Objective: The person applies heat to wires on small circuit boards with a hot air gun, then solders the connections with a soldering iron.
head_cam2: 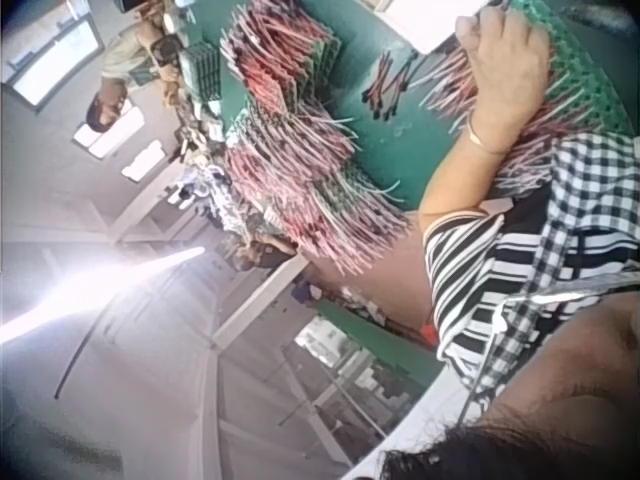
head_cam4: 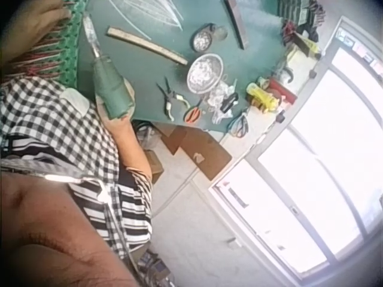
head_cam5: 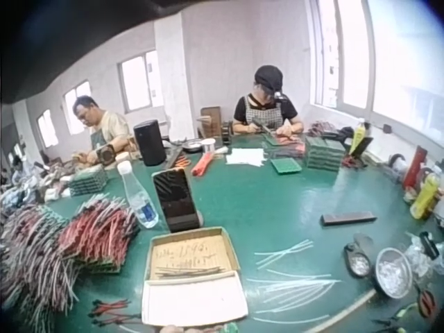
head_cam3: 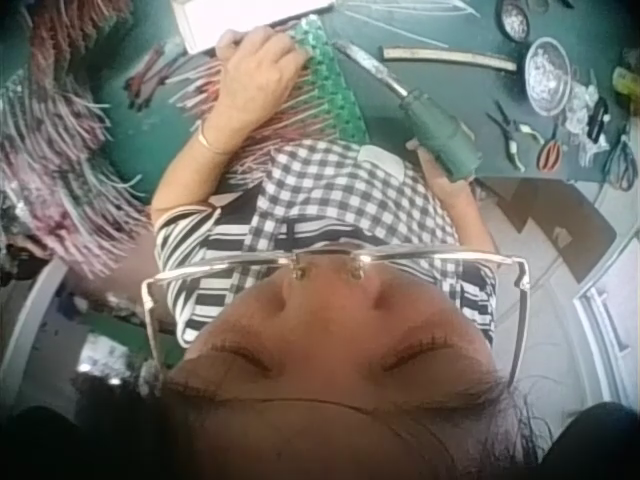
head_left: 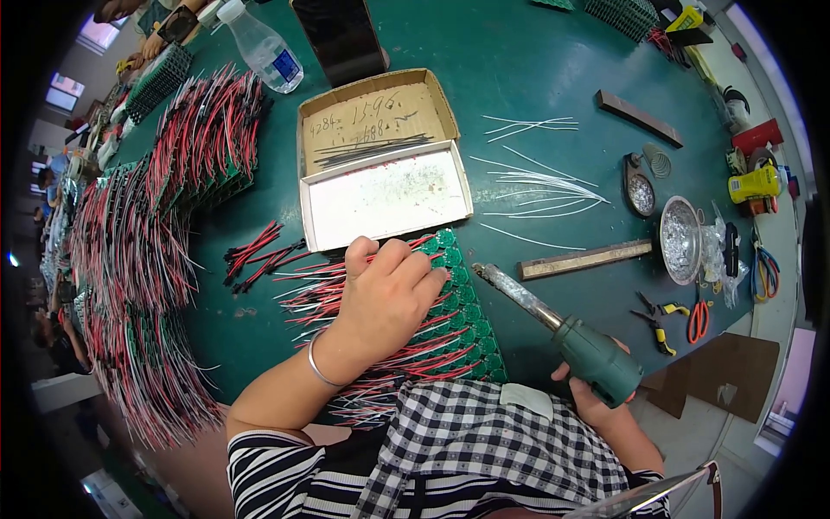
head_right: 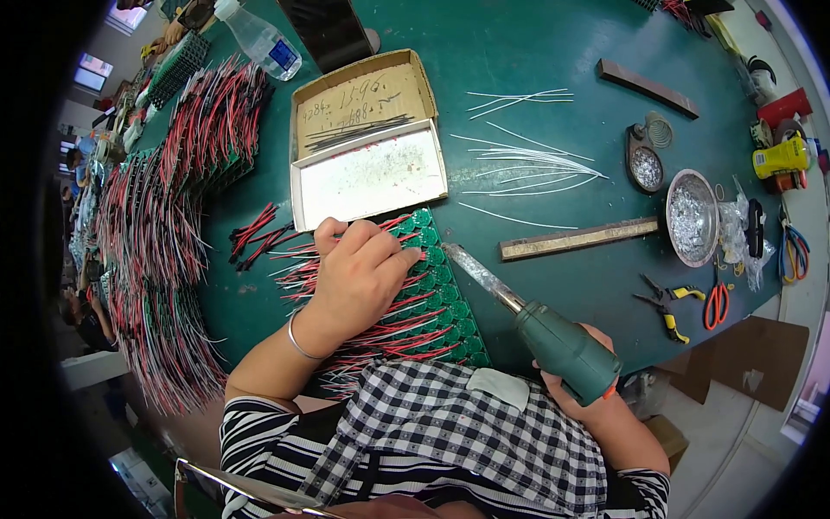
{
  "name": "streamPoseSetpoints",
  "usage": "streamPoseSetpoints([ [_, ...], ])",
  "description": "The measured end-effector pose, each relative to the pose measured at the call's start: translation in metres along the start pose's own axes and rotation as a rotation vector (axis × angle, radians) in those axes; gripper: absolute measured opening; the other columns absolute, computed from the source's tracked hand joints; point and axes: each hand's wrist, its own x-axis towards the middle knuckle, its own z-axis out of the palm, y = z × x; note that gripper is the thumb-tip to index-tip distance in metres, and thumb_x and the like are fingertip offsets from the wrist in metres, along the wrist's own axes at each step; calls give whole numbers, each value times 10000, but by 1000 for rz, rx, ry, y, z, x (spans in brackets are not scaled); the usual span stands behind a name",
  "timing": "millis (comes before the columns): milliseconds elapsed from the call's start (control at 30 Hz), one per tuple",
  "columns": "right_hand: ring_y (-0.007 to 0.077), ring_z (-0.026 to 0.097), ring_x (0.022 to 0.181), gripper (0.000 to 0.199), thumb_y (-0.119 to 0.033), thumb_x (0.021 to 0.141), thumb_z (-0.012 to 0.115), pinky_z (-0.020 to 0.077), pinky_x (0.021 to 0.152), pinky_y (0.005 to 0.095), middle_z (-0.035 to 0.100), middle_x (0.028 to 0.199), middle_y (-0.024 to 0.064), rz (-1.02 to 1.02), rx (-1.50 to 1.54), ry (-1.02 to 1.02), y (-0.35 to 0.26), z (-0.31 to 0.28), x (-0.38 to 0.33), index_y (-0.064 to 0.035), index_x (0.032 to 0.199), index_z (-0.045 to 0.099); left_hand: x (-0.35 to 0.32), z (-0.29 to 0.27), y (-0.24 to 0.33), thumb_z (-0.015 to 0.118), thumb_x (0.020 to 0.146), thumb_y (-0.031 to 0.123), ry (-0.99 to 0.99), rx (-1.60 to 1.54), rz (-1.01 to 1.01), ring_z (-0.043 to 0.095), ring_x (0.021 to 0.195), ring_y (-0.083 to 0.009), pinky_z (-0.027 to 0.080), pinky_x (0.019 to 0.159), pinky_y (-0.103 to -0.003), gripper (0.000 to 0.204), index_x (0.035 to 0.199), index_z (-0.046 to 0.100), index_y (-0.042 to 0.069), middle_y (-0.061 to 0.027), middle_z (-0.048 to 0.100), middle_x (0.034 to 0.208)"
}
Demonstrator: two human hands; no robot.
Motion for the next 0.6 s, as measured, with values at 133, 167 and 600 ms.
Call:
streamPoseSetpoints([
  [133, 201, 629, 602, 172, -89, 794, 622, 509, 607, 311, 630, 787, 97, 30, 42, 28, -8, -2, 0, -17, 950, 619, -1, -5, 6, 672, 683, 149, 26, -39, -1, 513, 762, -131, 279, 767, -370, 137, 820, 679, 154, 53, 510, 720],
  [167, 211, 632, 627, 177, -85, 787, 629, 508, 621, 318, 634, 813, 97, 64, -24, -35, -9, -5, -1, -20, 952, 622, -2, -7, 9, 672, 684, 147, 21, -50, 8, 507, 755, -132, 280, 762, -370, 138, 821, 681, 153, 53, 512, 718],
  [600, 155, 601, 659, 240, -232, 868, 567, 424, 797, 316, 601, 703, 17, 3, -255, -97, 10, -1, -16, -41, 1009, 595, -10, 0, 15, 678, 688, 143, -5, -87, -3, 491, 731, -136, 293, 734, -363, 133, 820, 680, 139, 44, 500, 704],
])
